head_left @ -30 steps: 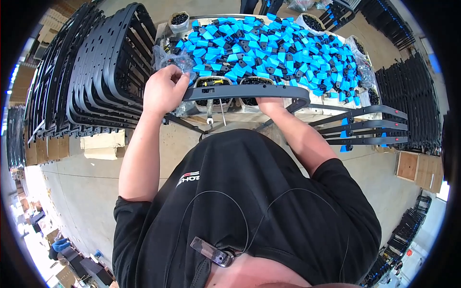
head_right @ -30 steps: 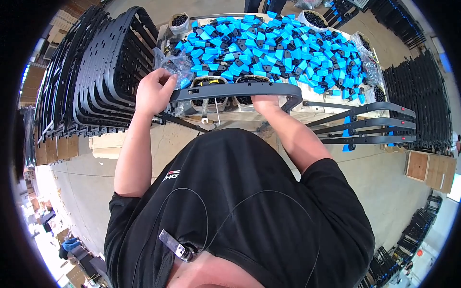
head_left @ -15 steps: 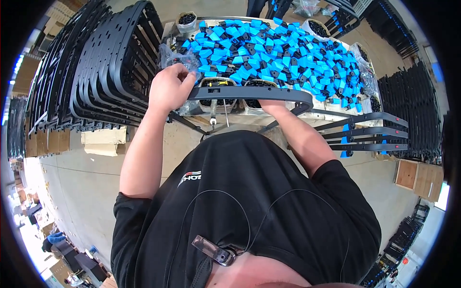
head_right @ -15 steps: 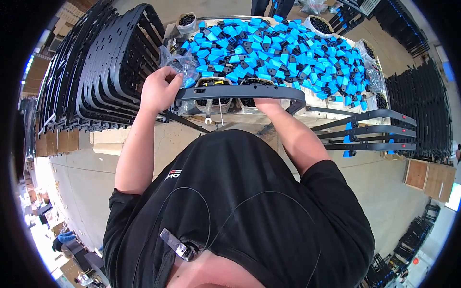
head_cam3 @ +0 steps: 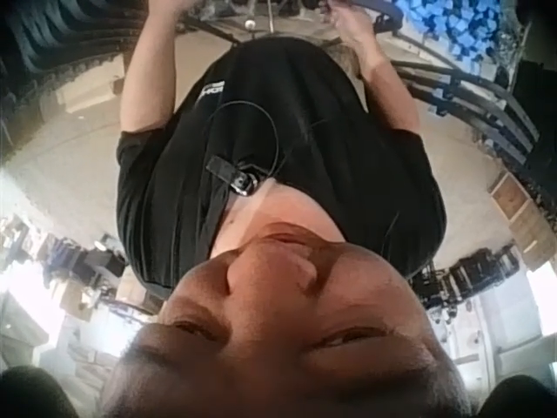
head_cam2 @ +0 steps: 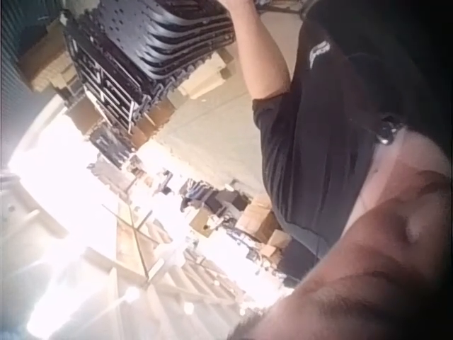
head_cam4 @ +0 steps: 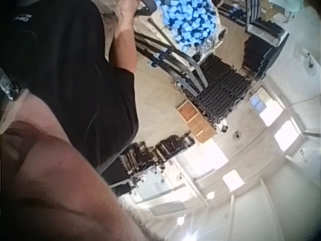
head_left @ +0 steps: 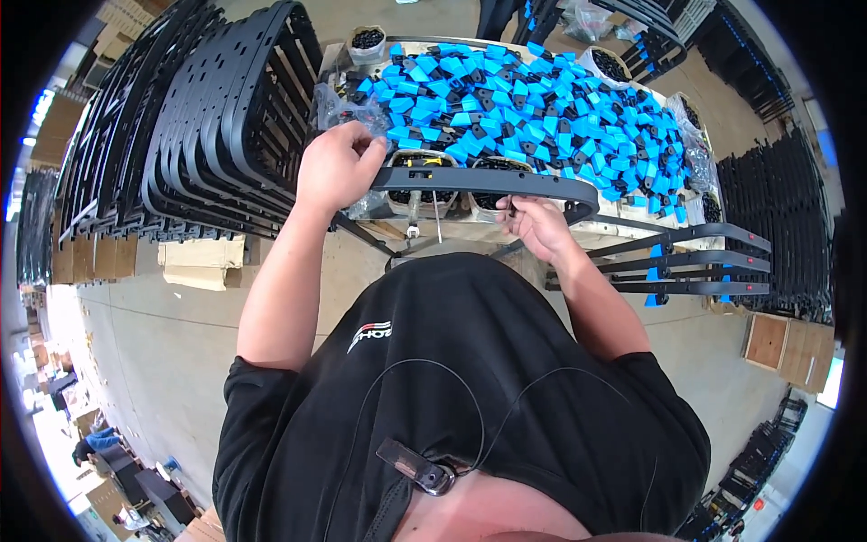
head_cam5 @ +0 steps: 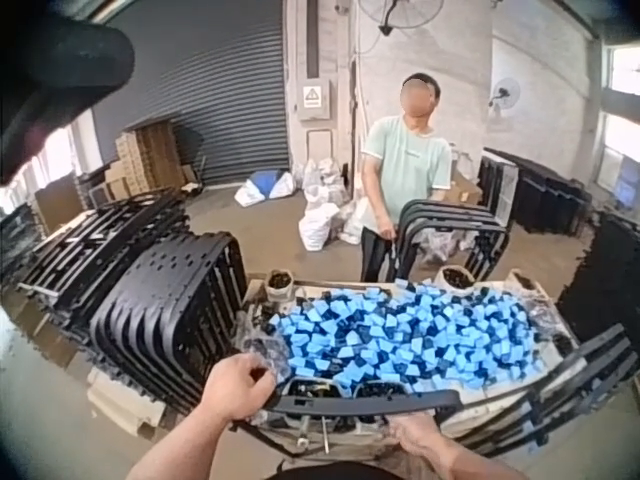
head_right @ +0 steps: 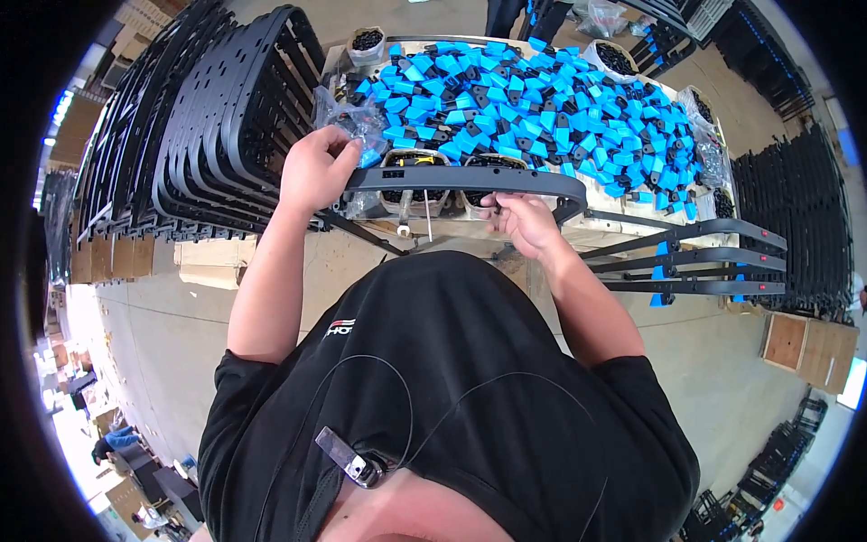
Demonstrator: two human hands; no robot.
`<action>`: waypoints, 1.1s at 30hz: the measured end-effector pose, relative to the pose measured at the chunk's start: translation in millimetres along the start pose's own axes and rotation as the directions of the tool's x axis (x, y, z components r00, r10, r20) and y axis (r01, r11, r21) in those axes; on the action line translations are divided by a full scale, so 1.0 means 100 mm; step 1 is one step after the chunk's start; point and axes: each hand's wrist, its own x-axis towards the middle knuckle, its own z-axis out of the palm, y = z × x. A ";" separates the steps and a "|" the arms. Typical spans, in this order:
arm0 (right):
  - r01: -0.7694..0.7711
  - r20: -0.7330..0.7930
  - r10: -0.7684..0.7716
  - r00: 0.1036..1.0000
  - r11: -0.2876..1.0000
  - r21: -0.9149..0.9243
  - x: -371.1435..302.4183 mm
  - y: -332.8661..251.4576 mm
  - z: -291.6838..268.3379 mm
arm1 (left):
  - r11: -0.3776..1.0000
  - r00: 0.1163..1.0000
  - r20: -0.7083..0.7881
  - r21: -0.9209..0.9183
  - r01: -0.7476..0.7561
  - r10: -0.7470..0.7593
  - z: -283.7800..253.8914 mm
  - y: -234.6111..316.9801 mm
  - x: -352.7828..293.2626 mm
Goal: Assemble metal furniture frames by attaching plastic end caps and tightening components with a hand tool.
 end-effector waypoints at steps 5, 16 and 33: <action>-0.297 0.299 0.245 0.922 0.944 0.143 -0.41 -0.44 0.34 | 1.000 1.000 -0.014 0.003 -0.026 0.026 0.02 0.04 0.02; 0.175 0.438 -0.209 0.874 0.978 0.116 0.52 -1.72 1.49 | 1.000 0.997 0.076 0.002 0.006 -0.006 0.02 0.06 0.05; 0.054 0.108 -0.004 0.994 0.885 -0.463 1.99 -0.97 1.16 | 0.919 0.916 -0.306 -0.214 -0.332 0.259 -0.62 0.51 0.00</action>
